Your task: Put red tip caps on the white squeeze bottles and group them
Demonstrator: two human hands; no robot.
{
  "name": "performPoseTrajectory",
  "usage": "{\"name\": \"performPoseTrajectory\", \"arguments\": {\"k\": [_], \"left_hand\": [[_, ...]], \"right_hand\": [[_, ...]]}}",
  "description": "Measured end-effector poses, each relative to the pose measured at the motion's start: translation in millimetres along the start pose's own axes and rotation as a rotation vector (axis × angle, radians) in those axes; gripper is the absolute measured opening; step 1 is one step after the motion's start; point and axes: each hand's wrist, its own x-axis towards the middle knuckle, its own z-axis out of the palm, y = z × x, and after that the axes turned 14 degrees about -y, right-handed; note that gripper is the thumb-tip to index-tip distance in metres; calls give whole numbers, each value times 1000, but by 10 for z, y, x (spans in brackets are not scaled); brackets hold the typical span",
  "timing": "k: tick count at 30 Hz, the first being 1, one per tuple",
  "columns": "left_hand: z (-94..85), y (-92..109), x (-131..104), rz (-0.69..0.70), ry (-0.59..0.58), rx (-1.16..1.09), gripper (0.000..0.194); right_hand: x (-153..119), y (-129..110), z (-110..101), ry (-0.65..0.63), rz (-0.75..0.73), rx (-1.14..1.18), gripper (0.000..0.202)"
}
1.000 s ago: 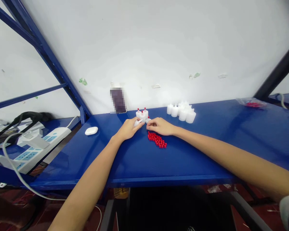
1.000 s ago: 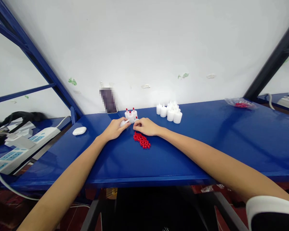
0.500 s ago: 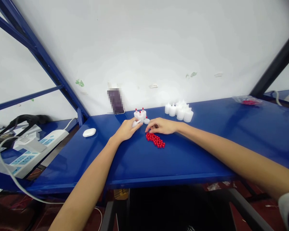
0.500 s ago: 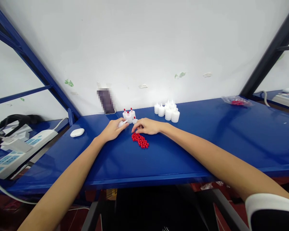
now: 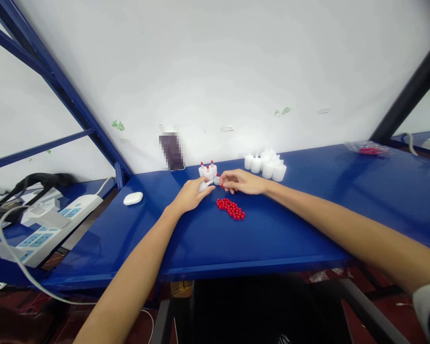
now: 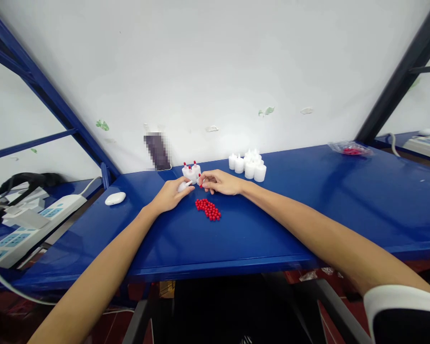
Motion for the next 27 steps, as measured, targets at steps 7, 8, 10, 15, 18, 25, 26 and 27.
{"name": "performPoseTrajectory", "arguments": {"k": [7,8,10,15,18,25,26,27], "left_hand": [[13,114,-1,29,-40,80,42],[7,125,-3,38,-50,93,41],[-4,142,-7,60,-66,110,40],[-14,147,-1,72,-70,125,40],[-7,138,1,75,-75,109,38],[-5,160,-4,79,-43,149,37],[-12,176,-2,74,-48,173,37],[-22,194,2,64,-52,198,37]], "right_hand": [[27,99,52,122,-29,-44,15],[31,103,63,128,-38,-45,14],[41,96,91,139,-49,-84,13],[82,35,171,148,-39,-321,13],[99,20,198,149,-47,-371,13],[112,5,200,165,-58,-321,28],[117,1,198,165,-68,-313,30],[122,-3,196,171,-73,-301,31]]}}
